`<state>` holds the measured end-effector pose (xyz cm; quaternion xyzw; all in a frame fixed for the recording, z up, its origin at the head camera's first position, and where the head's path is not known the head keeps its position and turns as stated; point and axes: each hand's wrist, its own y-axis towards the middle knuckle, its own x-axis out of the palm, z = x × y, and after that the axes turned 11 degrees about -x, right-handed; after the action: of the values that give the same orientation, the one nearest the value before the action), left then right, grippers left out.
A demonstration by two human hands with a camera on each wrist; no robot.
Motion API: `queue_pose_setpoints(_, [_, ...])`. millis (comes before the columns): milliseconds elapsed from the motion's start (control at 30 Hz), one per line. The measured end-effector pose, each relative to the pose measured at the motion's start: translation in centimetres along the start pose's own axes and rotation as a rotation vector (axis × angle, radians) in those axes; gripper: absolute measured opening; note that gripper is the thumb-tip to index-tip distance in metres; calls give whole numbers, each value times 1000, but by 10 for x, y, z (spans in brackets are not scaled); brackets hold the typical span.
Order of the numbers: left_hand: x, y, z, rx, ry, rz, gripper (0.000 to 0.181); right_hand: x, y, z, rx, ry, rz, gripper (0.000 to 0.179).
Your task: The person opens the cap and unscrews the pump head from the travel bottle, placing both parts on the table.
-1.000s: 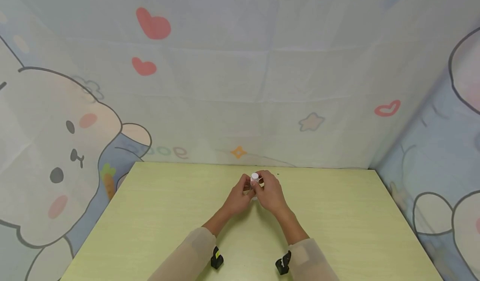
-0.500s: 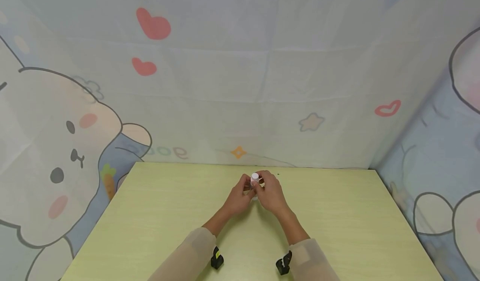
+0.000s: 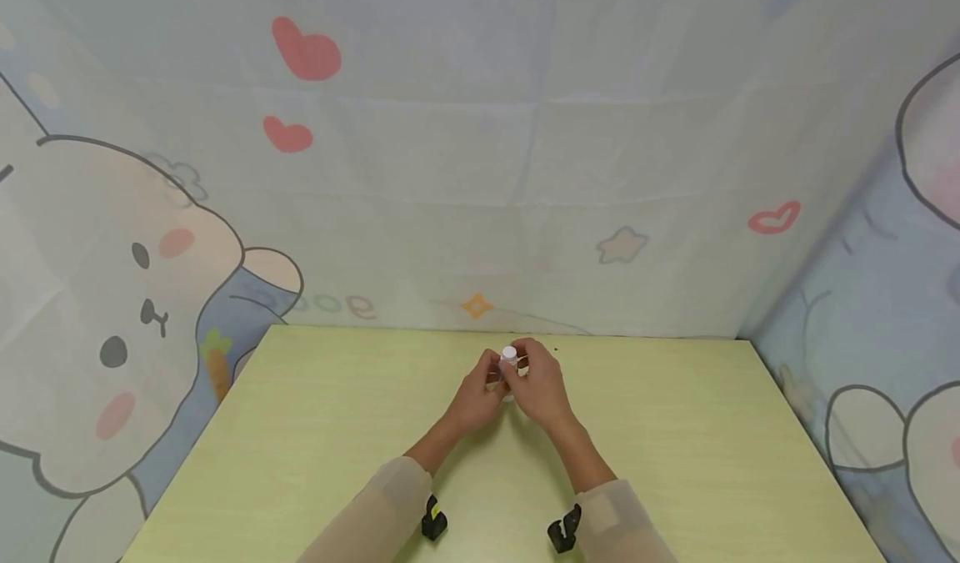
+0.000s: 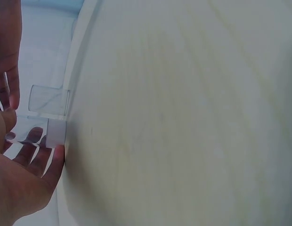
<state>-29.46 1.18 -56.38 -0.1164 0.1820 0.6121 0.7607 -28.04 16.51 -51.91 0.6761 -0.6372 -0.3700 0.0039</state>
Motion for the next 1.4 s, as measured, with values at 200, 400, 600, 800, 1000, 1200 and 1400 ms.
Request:
queue_pose_setpoints(200, [1, 1, -2, 4, 5, 1, 15, 1, 1, -4, 35, -54, 48, 20])
queue_pose_setpoints(400, [1, 1, -3, -1, 1, 0, 16, 0, 1, -4, 32, -91, 26, 17])
queue_pose_setpoints(600, [2, 1, -3, 10, -4, 21, 17, -1, 1, -5, 33, -100, 19, 18])
queue_pose_setpoints(800, [-1, 0, -4, 11, -11, 21, 21, 0, 1, -4, 20, -98, 22, 19])
queue_pose_setpoints(1000, [-3, -2, -4, -8, -85, -13, 32, 2, 1, -2, 26, -88, 28, 18])
queue_pose_setpoints(1200, [1, 1, -6, 13, -128, 35, 23, 3, 1, 0, 32, -75, 26, 20])
queue_pose_setpoints(1400, [5, 3, -8, 29, -180, 39, 19, 1, 0, 1, 31, -58, 16, 21])
